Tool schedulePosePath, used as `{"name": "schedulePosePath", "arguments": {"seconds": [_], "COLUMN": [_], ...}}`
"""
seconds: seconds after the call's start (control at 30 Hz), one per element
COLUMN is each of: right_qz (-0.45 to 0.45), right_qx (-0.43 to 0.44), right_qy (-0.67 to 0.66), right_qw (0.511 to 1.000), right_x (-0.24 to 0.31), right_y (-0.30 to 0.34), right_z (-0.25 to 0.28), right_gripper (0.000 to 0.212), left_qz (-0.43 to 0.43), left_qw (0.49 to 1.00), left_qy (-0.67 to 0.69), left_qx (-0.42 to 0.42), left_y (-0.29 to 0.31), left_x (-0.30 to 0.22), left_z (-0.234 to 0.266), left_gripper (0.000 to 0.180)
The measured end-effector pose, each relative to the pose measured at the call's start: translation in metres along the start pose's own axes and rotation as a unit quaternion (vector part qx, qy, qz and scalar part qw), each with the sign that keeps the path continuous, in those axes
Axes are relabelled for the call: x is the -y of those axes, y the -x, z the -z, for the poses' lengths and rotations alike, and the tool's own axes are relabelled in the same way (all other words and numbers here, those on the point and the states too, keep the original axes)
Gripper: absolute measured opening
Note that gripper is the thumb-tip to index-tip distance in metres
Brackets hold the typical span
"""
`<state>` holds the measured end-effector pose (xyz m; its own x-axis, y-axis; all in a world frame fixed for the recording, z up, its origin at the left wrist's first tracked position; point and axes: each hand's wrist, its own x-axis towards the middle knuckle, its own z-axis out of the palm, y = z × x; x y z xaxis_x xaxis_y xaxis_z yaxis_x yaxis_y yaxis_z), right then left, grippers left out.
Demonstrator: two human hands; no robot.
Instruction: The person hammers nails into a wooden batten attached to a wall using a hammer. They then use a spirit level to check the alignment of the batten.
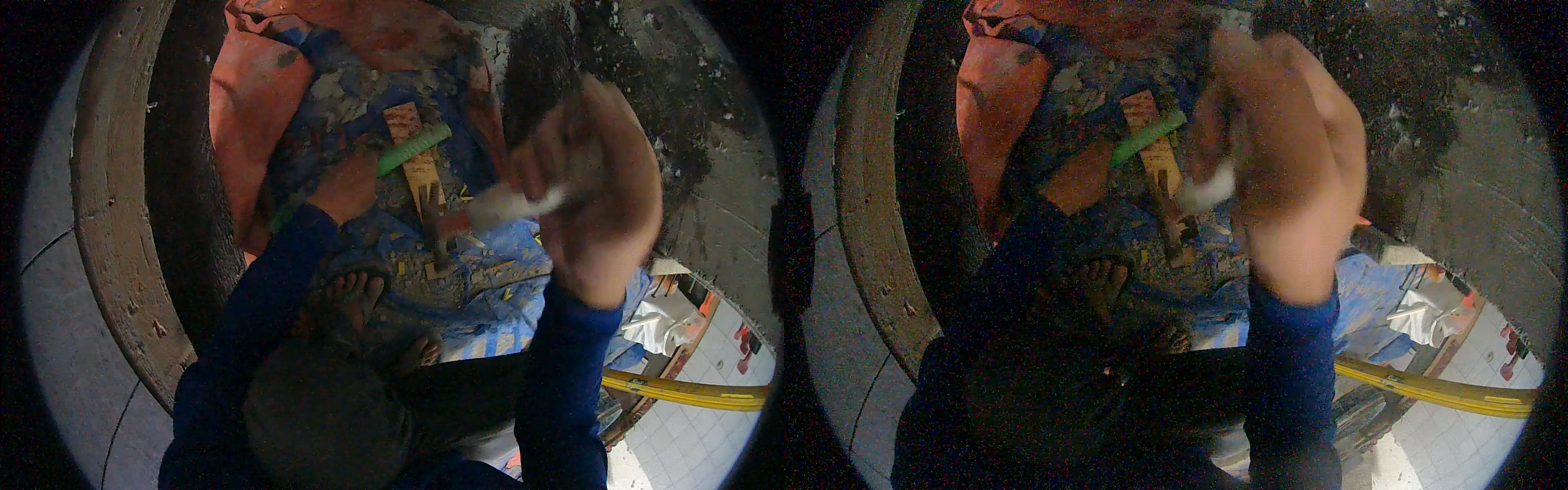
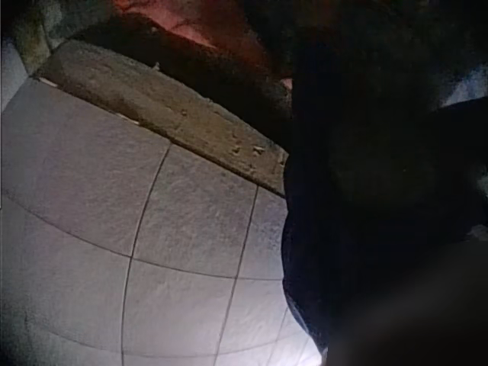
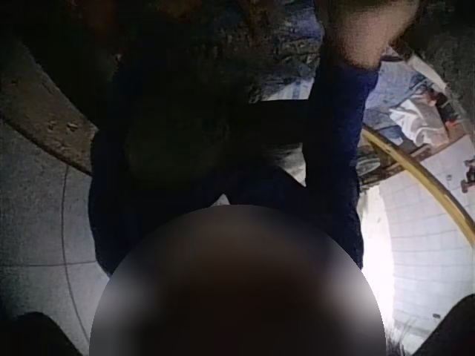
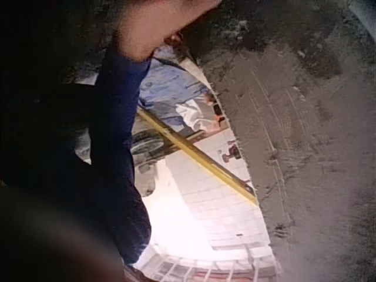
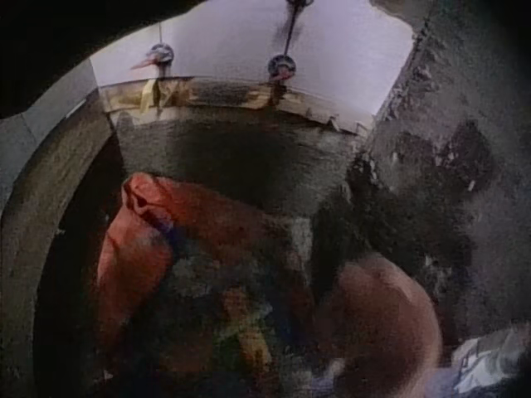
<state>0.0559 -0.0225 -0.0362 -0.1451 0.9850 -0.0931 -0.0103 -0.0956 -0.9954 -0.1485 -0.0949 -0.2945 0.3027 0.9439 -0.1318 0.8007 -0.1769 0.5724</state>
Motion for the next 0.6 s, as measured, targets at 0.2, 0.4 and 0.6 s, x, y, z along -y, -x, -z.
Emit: {"name": "schedulePosePath", "arguments": {"seconds": [0.2,0.4,0.6], "right_qz": [0.135,0.399,-0.027], "right_qx": [0.063,0.078,0.087], "right_qy": [0.079,0.555,0.027], "right_qw": [0.986,0.726,0.995], "right_x": [-0.062,-0.094,-0.083], "right_y": [-0.102,-0.167,-0.172], "right_z": [-0.011,-0.032,-0.071], "right_gripper": [0.02,0.023,0.026], "left_qz": [0.098,0.068,0.067], "left_qw": [0.975,0.933,0.938], "left_qy": [0.059,-0.087,0.031], "left_qx": [-0.193,-0.342,-0.34], "left_y": [-0.075,-0.165,-0.166], "left_x": [0.003,-0.002,0.016], "left_z": [0.058,0.016,-0.035], "left_gripper": [0.029,0.051,0.059]}}
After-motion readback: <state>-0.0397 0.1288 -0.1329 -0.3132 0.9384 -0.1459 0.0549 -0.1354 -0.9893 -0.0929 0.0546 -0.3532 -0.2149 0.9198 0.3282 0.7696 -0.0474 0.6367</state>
